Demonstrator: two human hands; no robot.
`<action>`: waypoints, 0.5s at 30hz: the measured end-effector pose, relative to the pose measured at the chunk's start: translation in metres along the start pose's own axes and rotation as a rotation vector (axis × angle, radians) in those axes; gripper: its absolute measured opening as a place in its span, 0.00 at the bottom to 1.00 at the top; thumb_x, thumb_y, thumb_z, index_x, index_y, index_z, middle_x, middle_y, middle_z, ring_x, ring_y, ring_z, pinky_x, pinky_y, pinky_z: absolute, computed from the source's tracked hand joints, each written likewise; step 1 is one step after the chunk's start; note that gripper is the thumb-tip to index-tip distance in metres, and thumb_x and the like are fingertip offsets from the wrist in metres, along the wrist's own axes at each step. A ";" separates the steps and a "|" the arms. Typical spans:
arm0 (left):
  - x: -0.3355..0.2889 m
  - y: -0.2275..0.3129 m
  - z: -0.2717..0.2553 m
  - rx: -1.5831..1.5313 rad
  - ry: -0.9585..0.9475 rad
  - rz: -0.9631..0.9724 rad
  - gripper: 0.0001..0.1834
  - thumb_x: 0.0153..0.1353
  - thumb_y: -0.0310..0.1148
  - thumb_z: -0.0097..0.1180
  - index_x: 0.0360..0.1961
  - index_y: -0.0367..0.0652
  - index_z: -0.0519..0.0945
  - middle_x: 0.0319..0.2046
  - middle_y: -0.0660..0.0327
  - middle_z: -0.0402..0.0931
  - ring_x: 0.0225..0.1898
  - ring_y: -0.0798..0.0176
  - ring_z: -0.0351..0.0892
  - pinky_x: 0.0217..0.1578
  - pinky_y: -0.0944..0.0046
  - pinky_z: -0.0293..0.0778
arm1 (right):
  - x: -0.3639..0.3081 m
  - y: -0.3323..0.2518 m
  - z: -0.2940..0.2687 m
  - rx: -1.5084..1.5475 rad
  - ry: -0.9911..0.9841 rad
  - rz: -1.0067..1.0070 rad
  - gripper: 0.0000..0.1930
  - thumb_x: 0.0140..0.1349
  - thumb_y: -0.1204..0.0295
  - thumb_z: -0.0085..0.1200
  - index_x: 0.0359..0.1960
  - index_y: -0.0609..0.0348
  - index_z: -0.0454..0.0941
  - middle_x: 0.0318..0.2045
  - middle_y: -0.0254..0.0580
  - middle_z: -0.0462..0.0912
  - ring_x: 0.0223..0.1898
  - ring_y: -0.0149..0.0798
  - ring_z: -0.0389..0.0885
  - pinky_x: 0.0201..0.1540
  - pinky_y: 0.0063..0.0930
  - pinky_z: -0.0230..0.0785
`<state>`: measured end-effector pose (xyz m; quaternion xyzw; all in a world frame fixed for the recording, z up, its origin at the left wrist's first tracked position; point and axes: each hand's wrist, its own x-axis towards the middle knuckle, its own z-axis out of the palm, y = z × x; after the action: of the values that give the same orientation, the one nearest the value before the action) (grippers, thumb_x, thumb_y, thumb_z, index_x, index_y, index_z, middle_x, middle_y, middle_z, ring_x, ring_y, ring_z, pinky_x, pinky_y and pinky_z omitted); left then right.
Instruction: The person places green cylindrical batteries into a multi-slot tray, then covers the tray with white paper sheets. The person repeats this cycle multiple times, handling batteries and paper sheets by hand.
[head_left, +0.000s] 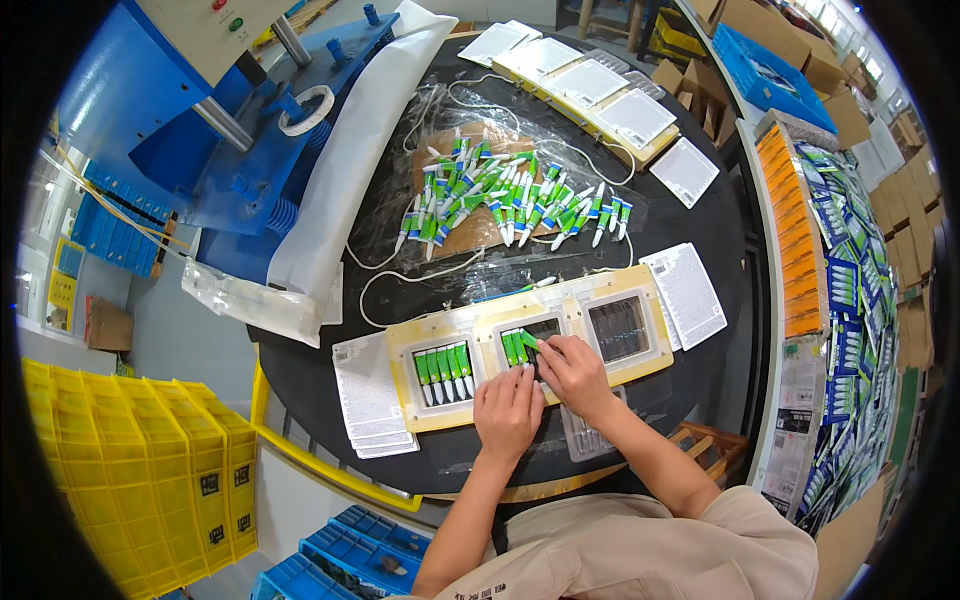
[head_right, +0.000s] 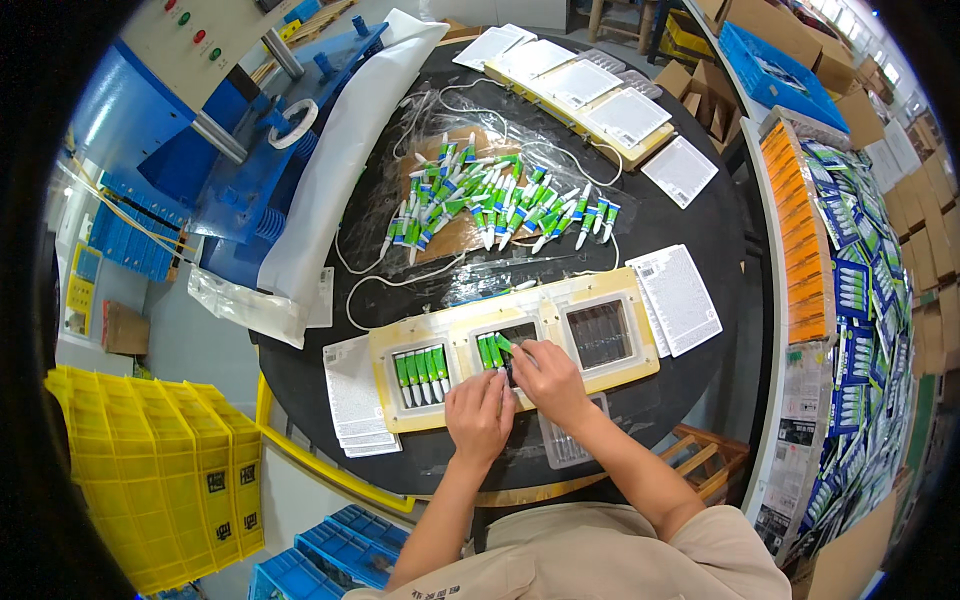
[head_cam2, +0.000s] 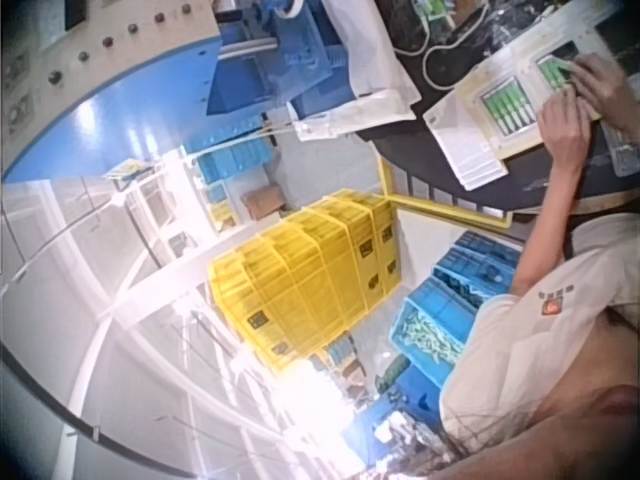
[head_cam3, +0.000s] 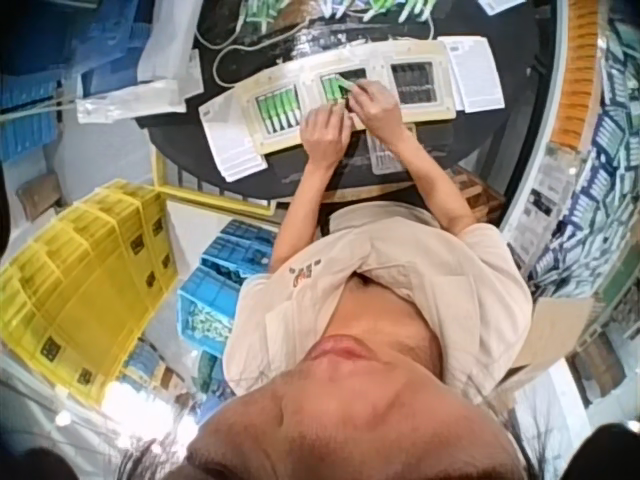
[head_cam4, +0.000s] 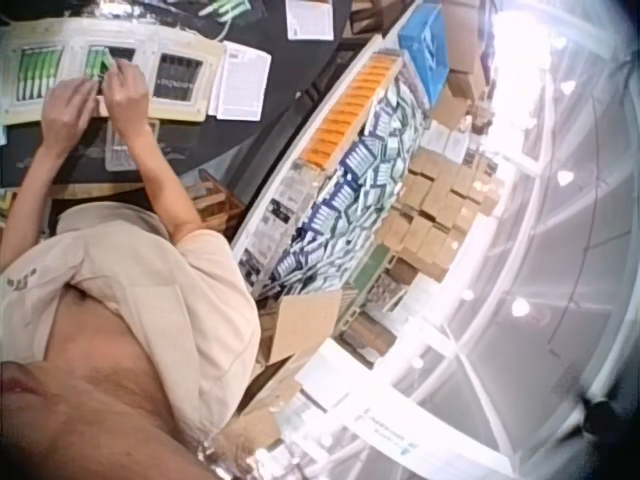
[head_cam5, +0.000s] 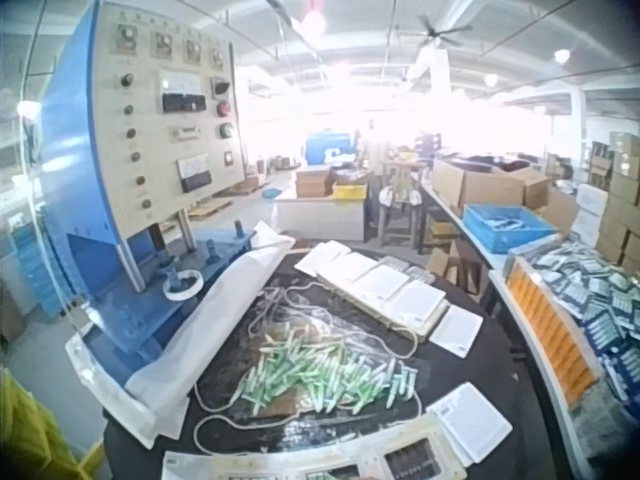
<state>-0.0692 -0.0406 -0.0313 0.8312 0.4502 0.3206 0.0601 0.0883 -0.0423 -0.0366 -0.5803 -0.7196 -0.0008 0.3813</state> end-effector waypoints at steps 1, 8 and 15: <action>0.000 -0.004 0.000 0.024 -0.025 0.046 0.15 0.61 0.31 0.63 0.49 0.39 0.84 0.48 0.57 0.82 0.51 0.55 0.80 0.56 0.49 0.70 | 0.000 -0.003 0.001 -0.012 -0.023 0.015 0.16 0.56 0.78 0.64 0.46 0.69 0.82 0.40 0.48 0.81 0.37 0.49 0.80 0.41 0.39 0.75; 0.003 -0.021 0.001 -0.139 -0.188 0.099 0.19 0.64 0.30 0.60 0.55 0.36 0.80 0.59 0.54 0.78 0.65 0.53 0.74 0.72 0.39 0.56 | 0.003 -0.010 0.001 -0.083 -0.114 0.116 0.16 0.56 0.75 0.64 0.47 0.66 0.81 0.36 0.47 0.79 0.38 0.49 0.78 0.40 0.41 0.72; 0.007 -0.035 -0.009 -0.142 -0.279 0.105 0.23 0.68 0.34 0.58 0.61 0.37 0.77 0.65 0.54 0.74 0.69 0.55 0.70 0.73 0.39 0.54 | 0.005 -0.017 0.003 -0.071 -0.159 0.195 0.15 0.57 0.75 0.64 0.46 0.66 0.81 0.32 0.47 0.79 0.36 0.50 0.79 0.39 0.41 0.72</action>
<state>-0.0965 -0.0167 -0.0345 0.8837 0.3696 0.2359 0.1637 0.0722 -0.0429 -0.0281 -0.6589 -0.6872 0.0571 0.3006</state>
